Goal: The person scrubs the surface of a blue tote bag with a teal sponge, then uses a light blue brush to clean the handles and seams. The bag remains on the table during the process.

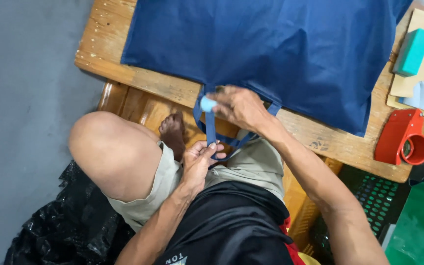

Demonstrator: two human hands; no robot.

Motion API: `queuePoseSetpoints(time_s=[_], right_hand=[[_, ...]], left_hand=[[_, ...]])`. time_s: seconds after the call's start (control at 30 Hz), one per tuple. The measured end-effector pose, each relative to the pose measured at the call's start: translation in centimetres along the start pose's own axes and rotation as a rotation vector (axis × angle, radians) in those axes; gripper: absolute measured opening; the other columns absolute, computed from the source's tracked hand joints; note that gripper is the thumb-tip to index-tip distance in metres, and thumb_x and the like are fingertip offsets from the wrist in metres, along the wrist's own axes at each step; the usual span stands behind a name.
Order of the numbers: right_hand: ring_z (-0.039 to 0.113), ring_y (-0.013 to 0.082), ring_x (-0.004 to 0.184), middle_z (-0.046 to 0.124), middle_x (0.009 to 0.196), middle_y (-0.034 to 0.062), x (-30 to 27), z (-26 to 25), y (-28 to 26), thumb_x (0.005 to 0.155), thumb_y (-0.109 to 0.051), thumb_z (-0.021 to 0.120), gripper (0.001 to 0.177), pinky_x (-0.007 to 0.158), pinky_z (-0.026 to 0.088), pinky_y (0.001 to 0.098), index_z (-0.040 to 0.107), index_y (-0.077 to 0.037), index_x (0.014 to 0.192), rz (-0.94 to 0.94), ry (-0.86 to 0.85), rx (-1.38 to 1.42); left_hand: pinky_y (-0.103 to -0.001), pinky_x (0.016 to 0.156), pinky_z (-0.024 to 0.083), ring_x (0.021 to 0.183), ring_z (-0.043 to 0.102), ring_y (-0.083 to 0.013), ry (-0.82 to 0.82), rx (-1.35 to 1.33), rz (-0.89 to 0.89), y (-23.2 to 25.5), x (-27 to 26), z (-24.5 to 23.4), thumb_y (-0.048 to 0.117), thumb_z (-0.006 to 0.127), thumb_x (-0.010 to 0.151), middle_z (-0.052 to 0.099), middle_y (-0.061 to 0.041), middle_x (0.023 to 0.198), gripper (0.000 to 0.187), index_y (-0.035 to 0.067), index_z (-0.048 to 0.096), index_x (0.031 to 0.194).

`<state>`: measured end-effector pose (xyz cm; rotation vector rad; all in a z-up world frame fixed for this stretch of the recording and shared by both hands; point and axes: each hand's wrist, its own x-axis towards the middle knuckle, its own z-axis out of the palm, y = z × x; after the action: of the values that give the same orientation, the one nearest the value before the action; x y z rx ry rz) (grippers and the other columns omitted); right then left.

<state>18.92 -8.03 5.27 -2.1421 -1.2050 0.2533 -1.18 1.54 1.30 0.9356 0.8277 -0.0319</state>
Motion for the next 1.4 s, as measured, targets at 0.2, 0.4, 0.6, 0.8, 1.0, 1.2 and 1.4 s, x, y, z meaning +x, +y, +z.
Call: queuePoseSetpoints(time_s=[0.2, 0.4, 0.6, 0.8, 1.0, 1.2, 1.4], right_hand=[[0.064, 0.0220, 0.075, 0.054, 0.079, 0.0005, 0.3, -0.1, 2.1, 0.100, -0.036, 0.071, 0.029, 0.067, 0.054, 0.0347, 0.073, -0.033, 0.129, 0.061, 0.262, -0.099], [0.065, 0.0197, 0.072, 0.057, 0.077, -0.0008, -0.7, -3.4, -0.7, 0.095, -0.036, 0.072, 0.030, 0.063, 0.054, 0.0335, 0.075, -0.034, 0.125, 0.152, 0.147, -0.515], [0.064, 0.0207, 0.078, 0.054, 0.080, 0.0001, -0.2, -2.1, -0.4, 0.099, -0.036, 0.071, 0.029, 0.065, 0.054, 0.0340, 0.072, -0.032, 0.128, 0.094, 0.279, -0.311], [0.070, 0.0474, 0.091, 0.073, 0.090, 0.0205, -0.8, -3.5, -5.5, 0.085, -0.024, 0.074, 0.025, 0.079, 0.056, 0.0577, 0.078, -0.014, 0.108, 0.083, -0.156, 0.094], [0.070, 0.0315, 0.086, 0.067, 0.087, 0.0081, -2.6, -0.6, -1.7, 0.096, -0.033, 0.069, 0.032, 0.072, 0.056, 0.0448, 0.072, -0.027, 0.127, 0.100, 0.135, -0.157], [0.070, 0.0431, 0.096, 0.074, 0.101, 0.0151, -4.6, -5.9, -7.3, 0.092, -0.025, 0.067, 0.030, 0.083, 0.057, 0.0557, 0.075, -0.022, 0.121, 0.217, -0.475, 0.105], [0.069, 0.0335, 0.115, 0.071, 0.129, 0.0117, -8.2, -10.2, -0.3, 0.088, -0.019, 0.086, 0.051, 0.097, 0.054, 0.0421, 0.068, -0.013, 0.136, 0.098, 0.576, 0.070]], left_hand=[[-0.039, 0.078, 0.064, 0.082, 0.078, -0.0284, 0.000, 0.002, 0.006, 0.5, -0.3, 0.1, 0.013, 0.069, 0.095, 0.077, -0.023, 0.098, 0.022, -0.005, 0.070, 0.108], [-0.040, 0.078, 0.063, 0.082, 0.078, -0.0289, 0.015, -0.003, -0.003, -0.2, 0.1, -0.2, 0.012, 0.069, 0.095, 0.077, -0.023, 0.098, 0.019, -0.004, 0.070, 0.105], [-0.042, 0.080, 0.063, 0.083, 0.078, -0.0305, 0.000, -0.017, 0.001, -0.3, 0.2, -0.1, 0.011, 0.070, 0.095, 0.077, -0.025, 0.099, 0.020, -0.005, 0.070, 0.106], [-0.043, 0.081, 0.063, 0.083, 0.078, -0.0317, 0.026, -0.015, -0.026, -0.3, 0.6, -0.4, 0.012, 0.069, 0.095, 0.077, -0.024, 0.099, 0.021, -0.005, 0.070, 0.108], [-0.043, 0.080, 0.063, 0.084, 0.078, -0.0315, 0.029, -0.007, -0.030, -0.8, 0.7, -0.4, 0.013, 0.071, 0.094, 0.077, -0.025, 0.100, 0.024, -0.005, 0.070, 0.109], [-0.046, 0.085, 0.061, 0.086, 0.077, -0.0326, 0.023, 0.020, 0.063, -1.7, 0.2, -0.1, 0.006, 0.065, 0.096, 0.076, -0.023, 0.099, 0.022, -0.007, 0.067, 0.114], [-0.042, 0.081, 0.065, 0.090, 0.078, -0.0330, -0.137, 0.194, 0.590, 4.8, -5.2, 3.7, -0.001, 0.058, 0.098, 0.076, -0.030, 0.105, 0.042, -0.006, 0.051, 0.139]])
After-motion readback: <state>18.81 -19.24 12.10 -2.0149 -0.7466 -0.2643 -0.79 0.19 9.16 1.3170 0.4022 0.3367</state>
